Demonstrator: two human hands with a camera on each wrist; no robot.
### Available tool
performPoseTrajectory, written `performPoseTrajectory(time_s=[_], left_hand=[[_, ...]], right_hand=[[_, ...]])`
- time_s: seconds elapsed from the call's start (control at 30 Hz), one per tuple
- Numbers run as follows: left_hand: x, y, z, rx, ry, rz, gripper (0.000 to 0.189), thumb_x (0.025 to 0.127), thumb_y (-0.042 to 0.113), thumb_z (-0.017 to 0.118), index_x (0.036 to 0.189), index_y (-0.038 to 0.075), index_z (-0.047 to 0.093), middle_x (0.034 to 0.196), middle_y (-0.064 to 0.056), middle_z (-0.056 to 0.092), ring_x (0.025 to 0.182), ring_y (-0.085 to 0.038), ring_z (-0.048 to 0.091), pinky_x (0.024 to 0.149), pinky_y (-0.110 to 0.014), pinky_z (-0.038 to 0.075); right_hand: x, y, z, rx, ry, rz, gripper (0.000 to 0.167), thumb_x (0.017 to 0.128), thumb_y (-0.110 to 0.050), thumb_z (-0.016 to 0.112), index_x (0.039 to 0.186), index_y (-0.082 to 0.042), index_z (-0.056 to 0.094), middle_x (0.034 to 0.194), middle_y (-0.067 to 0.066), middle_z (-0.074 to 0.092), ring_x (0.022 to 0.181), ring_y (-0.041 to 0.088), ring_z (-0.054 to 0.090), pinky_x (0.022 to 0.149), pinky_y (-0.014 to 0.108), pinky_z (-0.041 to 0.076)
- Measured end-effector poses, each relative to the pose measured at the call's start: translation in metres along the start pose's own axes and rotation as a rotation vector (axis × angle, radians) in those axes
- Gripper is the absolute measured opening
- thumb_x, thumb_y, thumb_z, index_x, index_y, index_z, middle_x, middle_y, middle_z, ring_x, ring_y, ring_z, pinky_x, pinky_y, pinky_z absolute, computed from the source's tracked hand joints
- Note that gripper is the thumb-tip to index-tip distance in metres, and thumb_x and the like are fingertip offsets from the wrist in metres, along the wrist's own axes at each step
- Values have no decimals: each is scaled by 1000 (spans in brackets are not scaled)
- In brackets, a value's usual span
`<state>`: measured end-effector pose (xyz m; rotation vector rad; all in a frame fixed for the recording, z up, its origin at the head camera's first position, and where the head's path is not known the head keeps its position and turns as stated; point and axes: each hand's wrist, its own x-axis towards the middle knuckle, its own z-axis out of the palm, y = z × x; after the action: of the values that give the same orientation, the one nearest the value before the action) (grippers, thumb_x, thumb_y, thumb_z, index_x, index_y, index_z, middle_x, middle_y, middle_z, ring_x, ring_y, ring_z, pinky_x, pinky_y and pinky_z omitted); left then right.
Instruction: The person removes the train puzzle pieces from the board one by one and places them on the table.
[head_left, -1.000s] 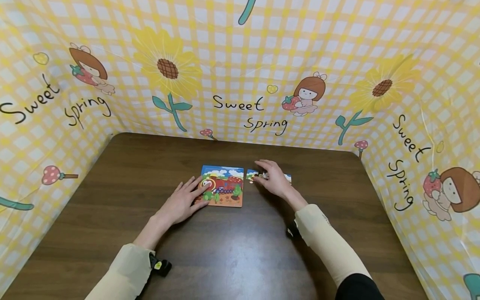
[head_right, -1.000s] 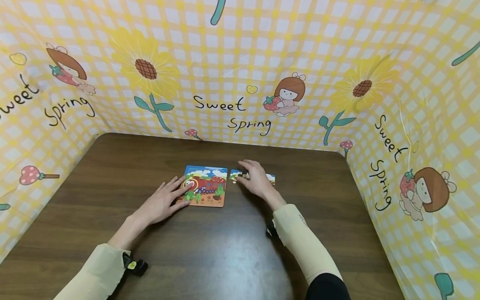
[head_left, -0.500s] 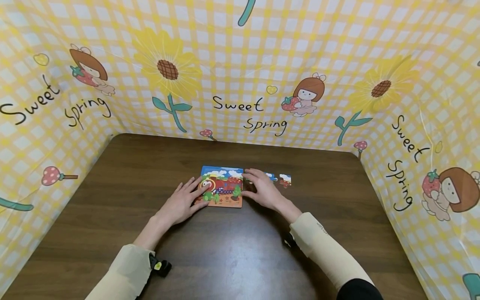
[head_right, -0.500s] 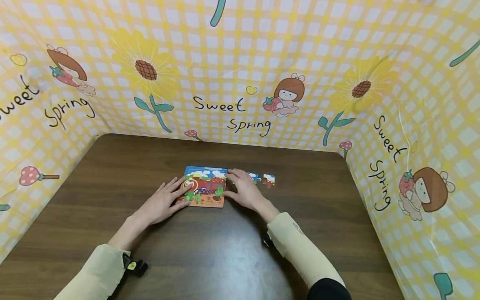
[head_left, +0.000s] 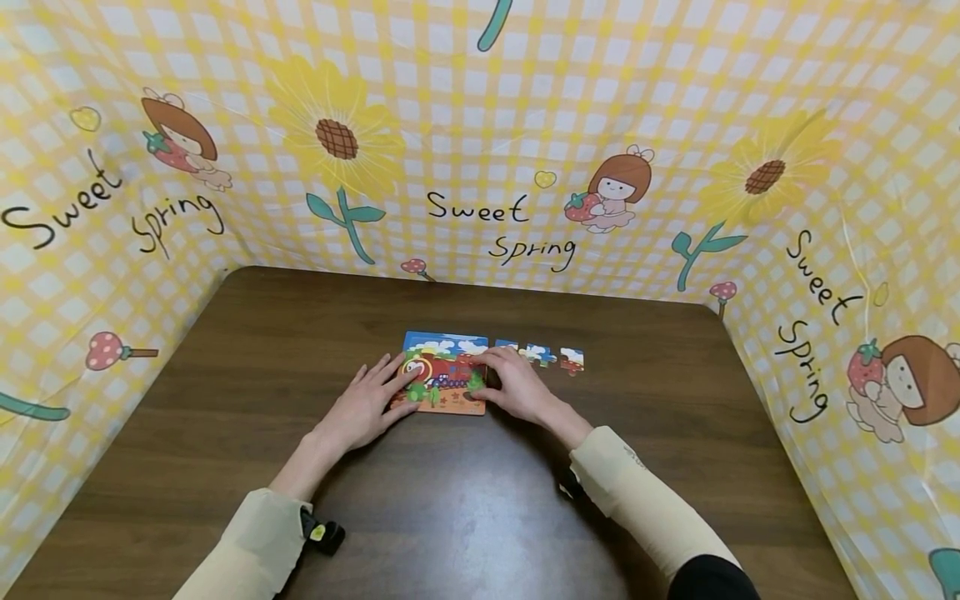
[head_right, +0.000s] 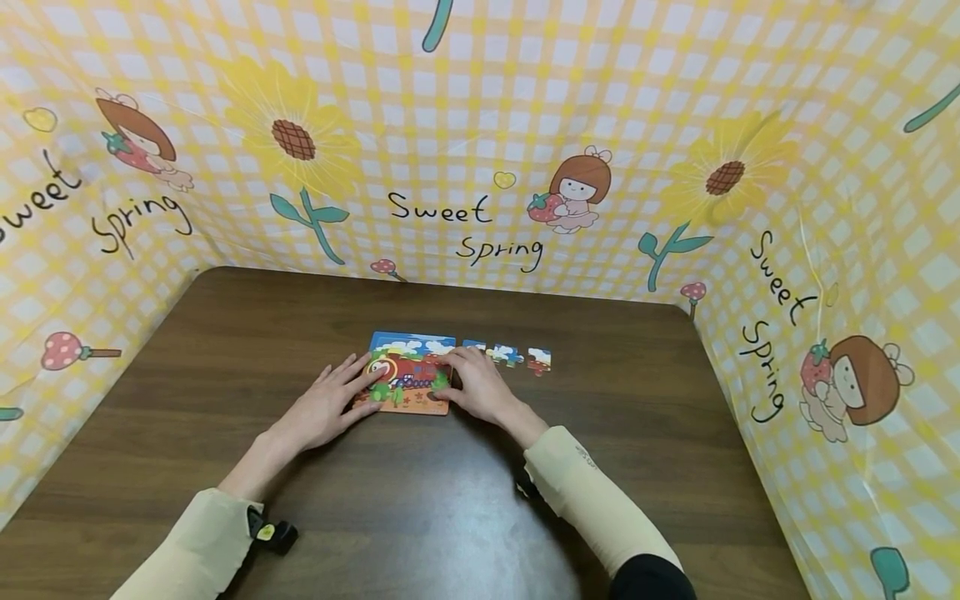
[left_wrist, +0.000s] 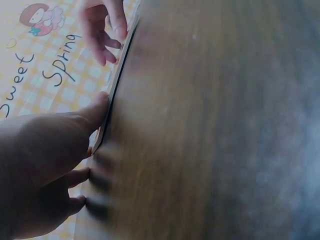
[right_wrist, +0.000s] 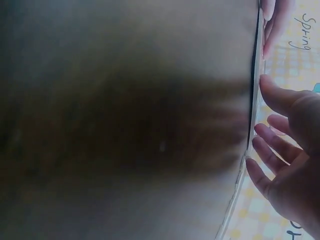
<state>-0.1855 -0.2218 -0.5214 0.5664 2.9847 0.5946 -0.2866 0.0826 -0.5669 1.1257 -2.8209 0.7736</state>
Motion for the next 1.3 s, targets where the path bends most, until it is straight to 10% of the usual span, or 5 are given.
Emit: performPoseTrajectory(time_s=[0.37, 1.3], left_hand=[[1, 1, 0, 11, 3, 9, 61, 111, 39, 66, 166, 17, 51, 178, -23, 36, 164, -52, 33, 129, -77, 27], [3, 4, -4, 102, -90, 24, 52, 115, 39, 57, 166, 34, 51, 180, -24, 29, 164, -57, 30, 127, -81, 26]], right_hand=[[-1, -51, -30, 139, -37, 170, 61, 96, -22, 88, 150, -4, 67, 135, 19, 65, 125, 35, 59, 106, 55, 52], [-3, -51, -26, 251, -33, 216, 48, 96, -19, 88, 141, -16, 73, 127, 14, 60, 112, 27, 52, 96, 44, 45]])
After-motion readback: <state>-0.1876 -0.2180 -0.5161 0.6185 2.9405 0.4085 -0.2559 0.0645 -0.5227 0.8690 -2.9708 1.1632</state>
